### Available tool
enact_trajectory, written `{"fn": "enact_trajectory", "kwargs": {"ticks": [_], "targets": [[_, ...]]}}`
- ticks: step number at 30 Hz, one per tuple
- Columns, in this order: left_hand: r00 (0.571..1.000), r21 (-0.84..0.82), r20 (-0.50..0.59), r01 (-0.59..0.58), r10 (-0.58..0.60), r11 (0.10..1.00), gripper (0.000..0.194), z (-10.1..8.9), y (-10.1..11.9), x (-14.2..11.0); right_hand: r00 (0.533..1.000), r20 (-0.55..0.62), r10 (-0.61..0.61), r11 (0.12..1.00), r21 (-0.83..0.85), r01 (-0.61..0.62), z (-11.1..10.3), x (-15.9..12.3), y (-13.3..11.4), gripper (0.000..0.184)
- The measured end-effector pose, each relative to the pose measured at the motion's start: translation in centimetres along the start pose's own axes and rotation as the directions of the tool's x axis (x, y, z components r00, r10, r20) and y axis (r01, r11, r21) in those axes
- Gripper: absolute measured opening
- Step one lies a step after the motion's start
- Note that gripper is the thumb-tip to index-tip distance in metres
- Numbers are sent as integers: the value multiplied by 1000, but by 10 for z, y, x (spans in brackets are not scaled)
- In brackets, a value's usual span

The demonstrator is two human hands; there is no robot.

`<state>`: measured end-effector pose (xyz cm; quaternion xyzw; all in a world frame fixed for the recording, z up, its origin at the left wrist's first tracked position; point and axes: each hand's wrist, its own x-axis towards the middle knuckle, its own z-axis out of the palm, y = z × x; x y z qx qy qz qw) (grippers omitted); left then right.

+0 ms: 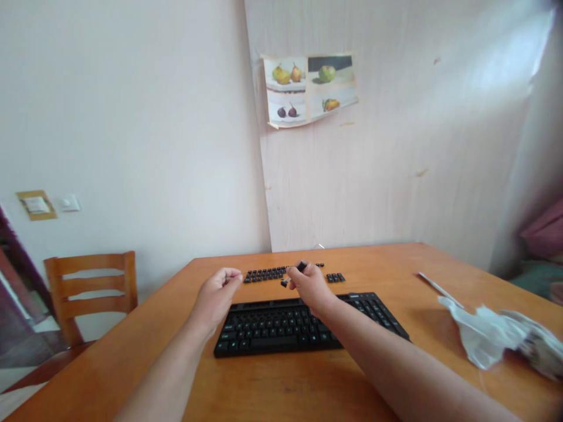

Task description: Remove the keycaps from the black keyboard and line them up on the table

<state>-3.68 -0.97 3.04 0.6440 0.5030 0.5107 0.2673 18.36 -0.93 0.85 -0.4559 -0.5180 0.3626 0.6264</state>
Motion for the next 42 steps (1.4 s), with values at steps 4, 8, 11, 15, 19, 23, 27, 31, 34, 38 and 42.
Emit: {"fn": "enact_trajectory", "kwargs": {"ticks": [4, 8, 11, 15, 19, 23, 27, 31, 34, 38, 42], "targets": [[999, -162, -3, 46, -47, 986, 40, 27, 20, -6, 999, -3, -36, 999, 10, 36, -1, 0, -3, 20], [988, -338, 76, 154, -136, 929, 35, 63, 22, -13, 996, -3, -89, 996, -18, 89, -3, 2, -2, 24], [971, -473, 179, 227, -159, 851, 33, 83, 15, -16, 996, -15, -87, 996, 8, 87, -3, 3, -1, 23], [961, -644, 230, 270, -156, 716, 30, 93, 3, -18, 997, -15, -73, 997, 39, 74, 0, 2, 1, 23], [945, -677, 265, 325, -192, 661, 27, 92, -6, -18, 998, 19, -64, 996, 59, 63, 4, 1, 7, 23], [940, -658, 265, 340, -216, 672, 24, 92, -9, -17, 997, 47, -59, 996, 73, 56, 6, 2, 16, 24], [932, -662, 273, 361, -238, 657, 21, 92, -8, -18, 996, 59, -68, 996, 67, 64, 7, 3, 23, 25], [919, -675, 292, 395, -266, 624, 20, 93, -8, -18, 995, 59, -81, 996, 43, 78, 8, 1, 27, 25], [919, -672, 284, 393, -272, 627, 21, 94, -8, -18, 992, 65, -112, 994, 22, 111, 9, -1, 29, 25], [929, -655, 270, 371, -254, 658, 21, 94, -10, -18, 989, 70, -129, 991, 28, 127, 11, -2, 28, 27], [933, -643, 255, 360, -255, 676, 24, 94, -10, -18, 987, 76, -139, 988, 71, 134, 7, -2, 25, 31]]}}
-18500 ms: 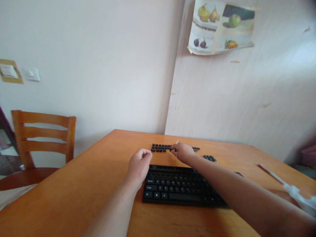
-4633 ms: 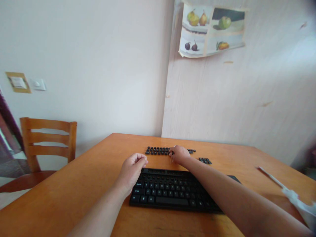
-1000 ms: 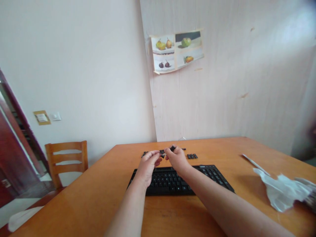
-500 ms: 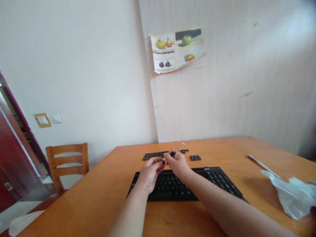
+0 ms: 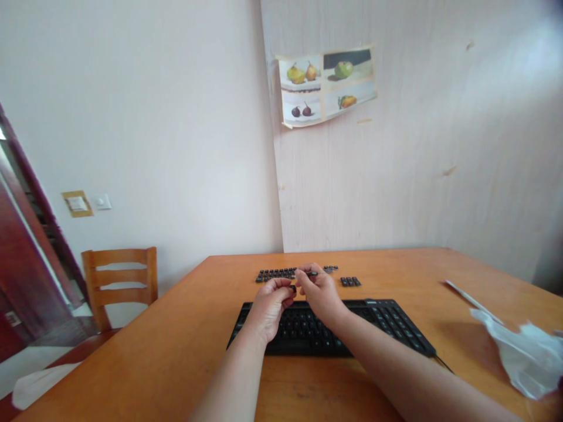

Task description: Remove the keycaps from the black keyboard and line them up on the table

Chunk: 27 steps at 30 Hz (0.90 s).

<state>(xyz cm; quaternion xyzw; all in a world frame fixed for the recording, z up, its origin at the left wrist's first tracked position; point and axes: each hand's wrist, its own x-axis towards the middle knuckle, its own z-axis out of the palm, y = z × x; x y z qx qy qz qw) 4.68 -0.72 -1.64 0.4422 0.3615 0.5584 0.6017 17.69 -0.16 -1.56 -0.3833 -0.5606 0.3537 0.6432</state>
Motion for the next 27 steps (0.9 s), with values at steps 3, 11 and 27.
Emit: {"fn": "enact_trajectory", "kwargs": {"ticks": [3, 11, 27], "targets": [[1000, 11, -6, -16, 16, 1000, 26, 0, 1, 0, 997, 2, -74, 993, -91, 74, -7, 2, 0, 34], [999, 87, 25, -45, 43, 995, 25, -4, 4, 2, 924, 338, -180, 767, -540, 347, -24, 4, -8, 16], [950, 384, -180, -172, 256, 907, 21, -23, 6, 18, 959, 267, -94, 583, -766, 271, -41, 15, -20, 18]]}}
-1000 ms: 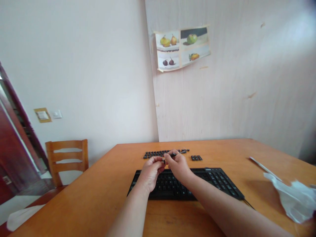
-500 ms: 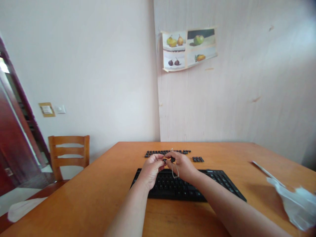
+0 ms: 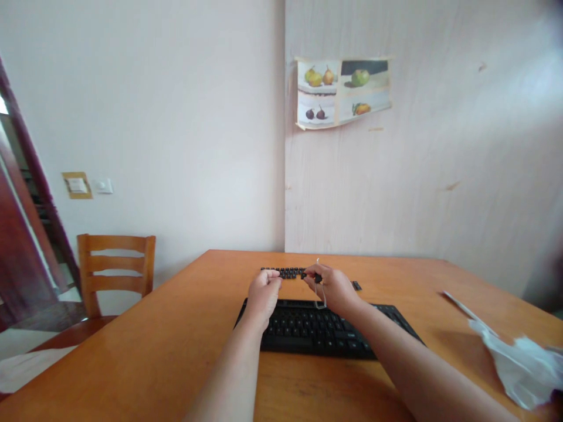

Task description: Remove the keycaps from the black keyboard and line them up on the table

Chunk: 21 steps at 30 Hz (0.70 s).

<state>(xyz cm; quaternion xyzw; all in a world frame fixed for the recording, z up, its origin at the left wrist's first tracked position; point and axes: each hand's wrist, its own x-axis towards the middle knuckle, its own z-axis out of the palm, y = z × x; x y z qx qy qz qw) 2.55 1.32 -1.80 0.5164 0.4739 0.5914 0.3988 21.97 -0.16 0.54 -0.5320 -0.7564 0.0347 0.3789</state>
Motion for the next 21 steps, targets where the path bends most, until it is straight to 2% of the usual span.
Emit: {"fn": "enact_trajectory", "kwargs": {"ticks": [3, 6, 14, 18, 21], "targets": [[993, 172, -49, -96, 105, 981, 12, -8, -2, 5, 998, -18, 61, 998, -30, -62, -2, 10, 10, 17], [987, 290, -7, -152, 161, 945, 13, -11, -2, 2, 995, 13, 97, 992, -87, -96, -3, 20, 18, 18], [983, 432, 101, -180, 151, 884, 12, -7, -10, -6, 974, 146, 175, 957, -259, -134, 16, 49, 36, 16], [975, 546, 119, -224, 190, 807, 17, -8, -16, -6, 960, 187, 206, 938, -319, -140, 32, 58, 43, 17], [974, 576, 108, -226, 201, 786, 19, -8, -17, -6, 950, 216, 223, 924, -359, -135, 43, 63, 47, 18]]}}
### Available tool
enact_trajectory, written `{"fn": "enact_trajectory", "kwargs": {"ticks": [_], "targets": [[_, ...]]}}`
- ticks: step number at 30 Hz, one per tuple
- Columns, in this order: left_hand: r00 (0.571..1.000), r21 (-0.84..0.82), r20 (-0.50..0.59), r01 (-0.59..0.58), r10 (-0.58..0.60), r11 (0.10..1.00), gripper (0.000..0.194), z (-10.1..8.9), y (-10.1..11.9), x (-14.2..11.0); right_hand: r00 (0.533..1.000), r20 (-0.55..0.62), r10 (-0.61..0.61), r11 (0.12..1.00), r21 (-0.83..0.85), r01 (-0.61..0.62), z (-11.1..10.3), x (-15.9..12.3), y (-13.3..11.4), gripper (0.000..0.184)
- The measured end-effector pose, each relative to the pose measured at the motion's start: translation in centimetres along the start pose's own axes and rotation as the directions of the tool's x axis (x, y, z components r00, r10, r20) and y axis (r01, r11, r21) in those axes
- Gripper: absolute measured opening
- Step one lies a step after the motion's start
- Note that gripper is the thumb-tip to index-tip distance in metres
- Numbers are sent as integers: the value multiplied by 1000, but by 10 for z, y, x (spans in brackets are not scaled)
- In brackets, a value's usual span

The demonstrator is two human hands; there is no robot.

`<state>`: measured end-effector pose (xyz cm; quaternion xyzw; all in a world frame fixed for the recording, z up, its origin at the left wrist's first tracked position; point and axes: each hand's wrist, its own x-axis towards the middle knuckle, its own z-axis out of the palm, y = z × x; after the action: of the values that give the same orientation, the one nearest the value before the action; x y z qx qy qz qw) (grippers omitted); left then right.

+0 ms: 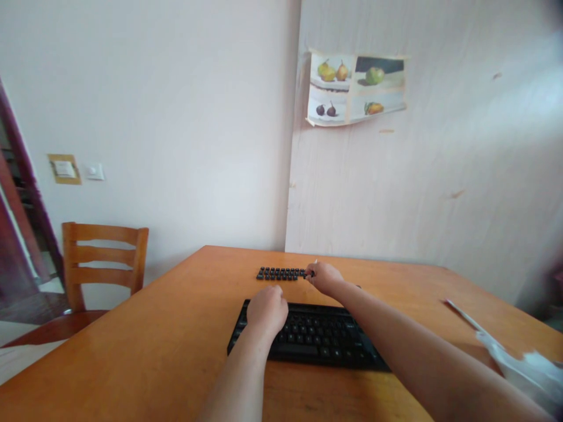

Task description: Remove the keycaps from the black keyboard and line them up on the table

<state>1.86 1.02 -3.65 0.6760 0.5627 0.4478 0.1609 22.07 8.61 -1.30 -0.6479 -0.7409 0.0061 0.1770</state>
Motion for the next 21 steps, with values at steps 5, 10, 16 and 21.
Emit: {"fn": "enact_trajectory", "kwargs": {"ticks": [5, 10, 16, 21], "targets": [[1000, 47, 12, 14, -15, 999, 21, 0, 3, -2, 999, 38, 9, 998, -55, -7, 13, 11, 1, 21], [1000, 10, 7, 15, -15, 1000, 24, 1, 4, -3, 998, 55, 6, 996, -86, -1, 21, 15, 4, 22], [999, 83, 39, 12, -15, 996, 20, 0, 6, -4, 997, 70, -17, 994, -105, 25, 25, 20, 4, 24], [981, 488, 187, -49, -49, 871, 15, -5, 16, -5, 996, 85, -25, 992, -123, 35, 25, 23, 2, 26]]}}
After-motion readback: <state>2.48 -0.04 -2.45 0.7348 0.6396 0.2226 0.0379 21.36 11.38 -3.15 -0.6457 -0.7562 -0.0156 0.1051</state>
